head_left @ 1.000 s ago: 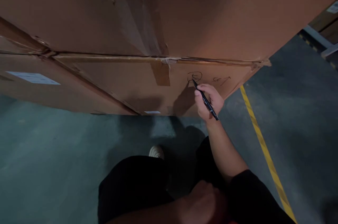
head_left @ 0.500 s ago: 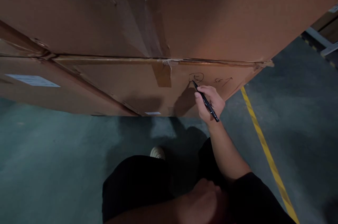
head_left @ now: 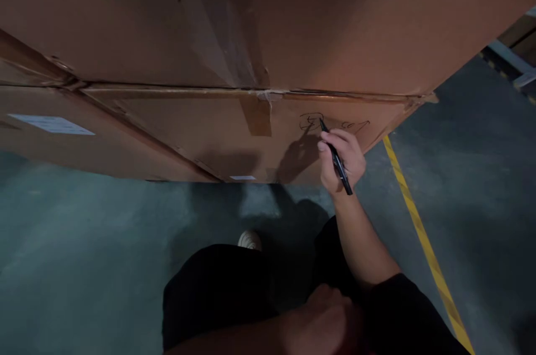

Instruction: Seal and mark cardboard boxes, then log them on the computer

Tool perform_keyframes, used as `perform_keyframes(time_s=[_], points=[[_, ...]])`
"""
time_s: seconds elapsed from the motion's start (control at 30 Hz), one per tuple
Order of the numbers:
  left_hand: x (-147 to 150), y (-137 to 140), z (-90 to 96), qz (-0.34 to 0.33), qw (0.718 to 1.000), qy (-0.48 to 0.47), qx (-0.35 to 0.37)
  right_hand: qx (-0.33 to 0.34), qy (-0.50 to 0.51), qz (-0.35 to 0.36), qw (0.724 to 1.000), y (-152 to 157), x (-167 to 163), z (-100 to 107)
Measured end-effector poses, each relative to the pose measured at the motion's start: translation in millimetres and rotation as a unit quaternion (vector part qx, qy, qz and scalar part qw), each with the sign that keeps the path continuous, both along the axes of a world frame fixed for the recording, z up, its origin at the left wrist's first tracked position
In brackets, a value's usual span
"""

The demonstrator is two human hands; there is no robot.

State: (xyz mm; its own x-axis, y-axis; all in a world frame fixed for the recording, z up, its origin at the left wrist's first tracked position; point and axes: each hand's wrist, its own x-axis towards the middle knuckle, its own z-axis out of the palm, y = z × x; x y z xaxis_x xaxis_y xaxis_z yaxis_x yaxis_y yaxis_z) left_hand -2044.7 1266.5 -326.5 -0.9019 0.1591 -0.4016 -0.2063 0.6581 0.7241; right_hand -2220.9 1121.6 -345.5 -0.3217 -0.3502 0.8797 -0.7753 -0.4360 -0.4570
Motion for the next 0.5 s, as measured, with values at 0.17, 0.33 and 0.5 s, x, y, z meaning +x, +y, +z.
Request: perform_keyframes(time_s=[0.17,0.33,0.5], points=[[3.5,3.6,-4.7,0.013,0.999,0.041,0.004,0.008,0.006,0.0,1.0,2.4,0.1,-0.3],[3.6,9.4,-10.3,0.0,0.999,0.04,-0.014,0.012,-0.011,0.031,0.999,4.7,-3.6,-3.2],[0.9,7.9,-5.5,-0.016,0.999,0.029,-0.039,0.008,-0.007,0.043,0.999,5.2,-0.2,-2.0]])
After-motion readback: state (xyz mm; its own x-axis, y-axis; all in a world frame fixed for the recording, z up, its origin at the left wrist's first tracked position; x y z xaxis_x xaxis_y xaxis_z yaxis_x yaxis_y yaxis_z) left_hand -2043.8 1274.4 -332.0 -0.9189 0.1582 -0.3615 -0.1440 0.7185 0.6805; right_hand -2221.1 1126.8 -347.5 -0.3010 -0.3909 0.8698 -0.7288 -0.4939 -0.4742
